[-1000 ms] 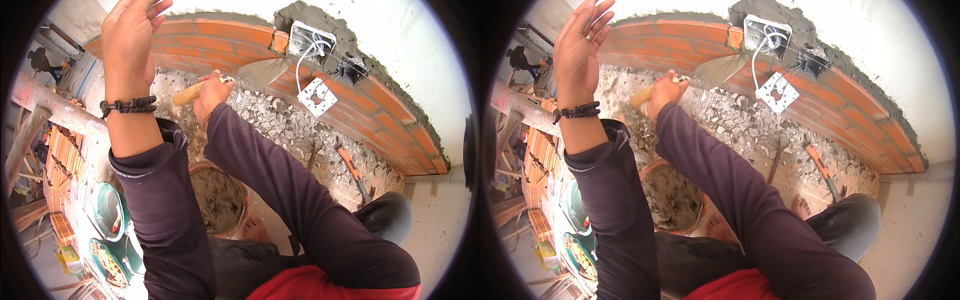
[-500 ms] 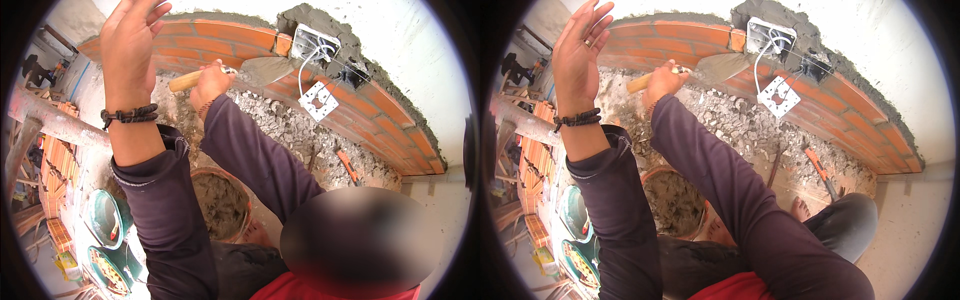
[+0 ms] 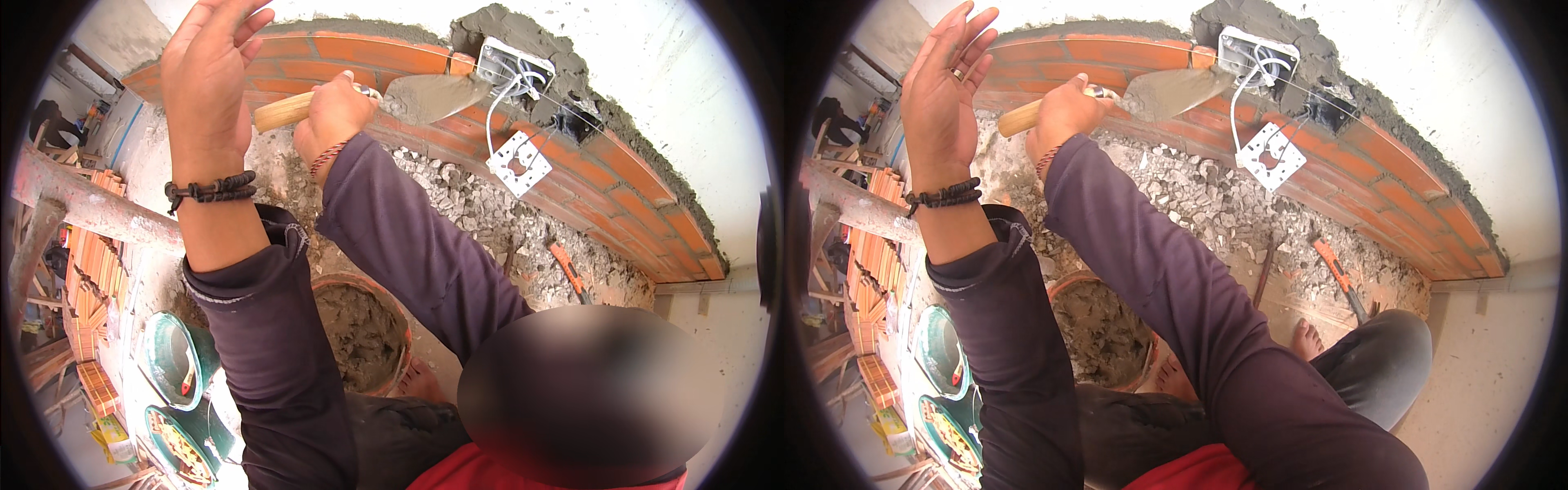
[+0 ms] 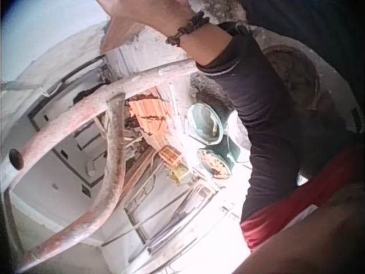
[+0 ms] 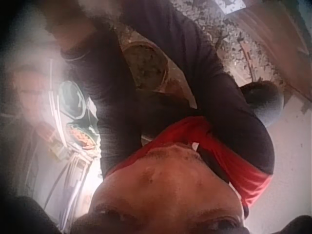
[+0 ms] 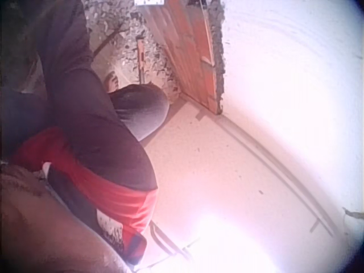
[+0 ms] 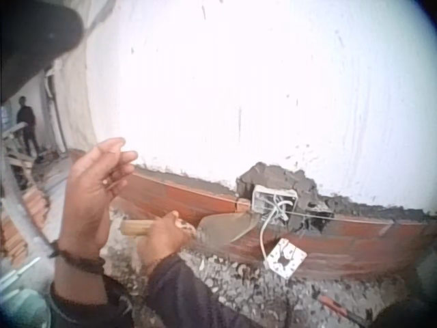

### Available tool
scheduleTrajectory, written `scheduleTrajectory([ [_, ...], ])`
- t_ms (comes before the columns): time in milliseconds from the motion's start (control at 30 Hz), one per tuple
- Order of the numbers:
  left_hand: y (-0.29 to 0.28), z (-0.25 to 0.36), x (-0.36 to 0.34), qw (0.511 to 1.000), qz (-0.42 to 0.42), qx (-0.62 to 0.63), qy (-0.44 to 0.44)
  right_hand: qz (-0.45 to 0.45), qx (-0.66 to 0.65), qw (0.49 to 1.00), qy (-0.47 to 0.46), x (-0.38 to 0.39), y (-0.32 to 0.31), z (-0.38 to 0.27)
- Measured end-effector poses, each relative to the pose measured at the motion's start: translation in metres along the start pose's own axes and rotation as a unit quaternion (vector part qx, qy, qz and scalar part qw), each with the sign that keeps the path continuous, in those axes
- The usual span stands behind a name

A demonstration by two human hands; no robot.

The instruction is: The person prepares an electrical outlet box by clearing mortar and wires, uses a hammer to knock out a portion of the brick, and applies mortar with a trowel around the box.

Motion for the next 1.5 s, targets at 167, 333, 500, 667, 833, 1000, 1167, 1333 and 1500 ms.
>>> scheduleTrajectory([
  [167, 0.001, 0.001, -0.001, 1.000, 0.002, 0.010, 0.003, -0.010, -0.022, 1.000, -0.002, -0.002, 0.007, -0.006],
  [333, -0.020, -0.007, -0.018, 0.999, -0.011, 0.007, -0.030, -0.099, -0.072, 0.992, -0.008, 0.018, -0.004, 0.002],
  [500, -0.024, -0.003, -0.018, 0.999, -0.001, 0.013, -0.029, -0.157, 0.055, 0.980, 0.109, 0.053, -0.083, 0.015],
  [667, 0.000, 0.011, -0.003, 0.999, 0.014, 0.033, 0.017, -0.144, 0.353, 0.914, 0.139, 0.044, -0.173, -0.002],
  [833, 0.016, 0.029, -0.008, 0.997, 0.007, 0.068, 0.021, -0.191, 0.600, 0.771, 0.094, 0.005, -0.209, -0.043],
  [1000, 0.024, 0.003, -0.026, 0.997, 0.010, 0.078, -0.012, -0.172, 0.783, 0.598, 0.016, -0.020, -0.214, -0.136],
  [1167, 0.038, 0.006, -0.025, 0.997, 0.003, 0.076, -0.011, -0.186, 0.798, 0.573, 0.008, -0.015, -0.200, -0.166],
  [1333, -0.008, -0.028, -0.069, 0.998, 0.016, 0.034, 0.049, -0.205, 0.811, 0.547, -0.032, 0.000, -0.178, -0.163],
  [1500, 0.038, 0.018, -0.023, 0.998, 0.007, 0.069, -0.005, -0.195, 0.794, 0.574, -0.040, -0.003, -0.184, -0.179],
])
Point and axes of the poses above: each hand's wrist, its own x-axis away from the middle knuckle, its own y-axis out of the palm, z = x × y, the point moved 10 cm from there along -x, towards the middle knuckle, and after that the axes turned 15 degrees about x, right-handed, at the moved point
